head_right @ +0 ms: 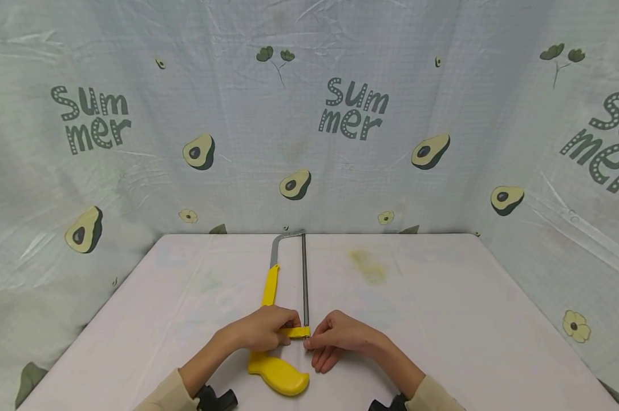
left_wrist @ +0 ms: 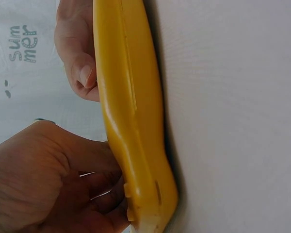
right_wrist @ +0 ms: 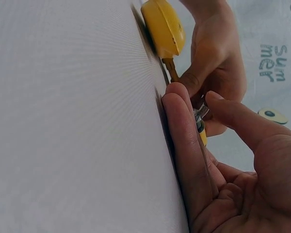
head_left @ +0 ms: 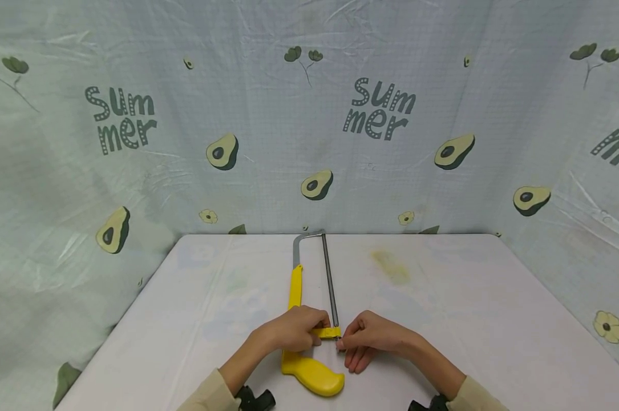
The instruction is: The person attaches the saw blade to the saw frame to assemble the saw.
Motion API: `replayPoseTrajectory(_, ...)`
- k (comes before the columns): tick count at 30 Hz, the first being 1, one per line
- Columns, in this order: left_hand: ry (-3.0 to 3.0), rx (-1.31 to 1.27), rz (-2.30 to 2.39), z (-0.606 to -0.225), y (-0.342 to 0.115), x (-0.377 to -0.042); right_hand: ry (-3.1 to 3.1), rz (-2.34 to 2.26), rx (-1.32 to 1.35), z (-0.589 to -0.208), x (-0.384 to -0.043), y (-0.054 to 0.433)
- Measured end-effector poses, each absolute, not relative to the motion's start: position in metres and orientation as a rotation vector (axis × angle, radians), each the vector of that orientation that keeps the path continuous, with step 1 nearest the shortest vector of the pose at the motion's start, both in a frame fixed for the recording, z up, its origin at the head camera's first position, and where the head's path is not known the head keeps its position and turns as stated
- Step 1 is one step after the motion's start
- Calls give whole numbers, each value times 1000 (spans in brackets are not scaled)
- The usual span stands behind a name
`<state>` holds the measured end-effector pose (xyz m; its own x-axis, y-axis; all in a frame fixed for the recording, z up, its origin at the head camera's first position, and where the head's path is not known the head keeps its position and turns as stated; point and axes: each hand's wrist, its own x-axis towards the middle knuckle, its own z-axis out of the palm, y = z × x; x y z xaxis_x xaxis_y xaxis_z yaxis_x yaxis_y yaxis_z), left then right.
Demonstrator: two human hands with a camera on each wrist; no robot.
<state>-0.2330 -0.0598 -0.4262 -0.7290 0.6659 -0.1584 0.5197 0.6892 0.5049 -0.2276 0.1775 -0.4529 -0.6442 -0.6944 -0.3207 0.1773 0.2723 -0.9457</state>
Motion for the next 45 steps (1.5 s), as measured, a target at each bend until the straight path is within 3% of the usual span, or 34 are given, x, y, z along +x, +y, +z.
replayPoseTrajectory(45, 2570, 920, 616, -425, -60, -232, 1755, -1480, -486, -455, -230, 181)
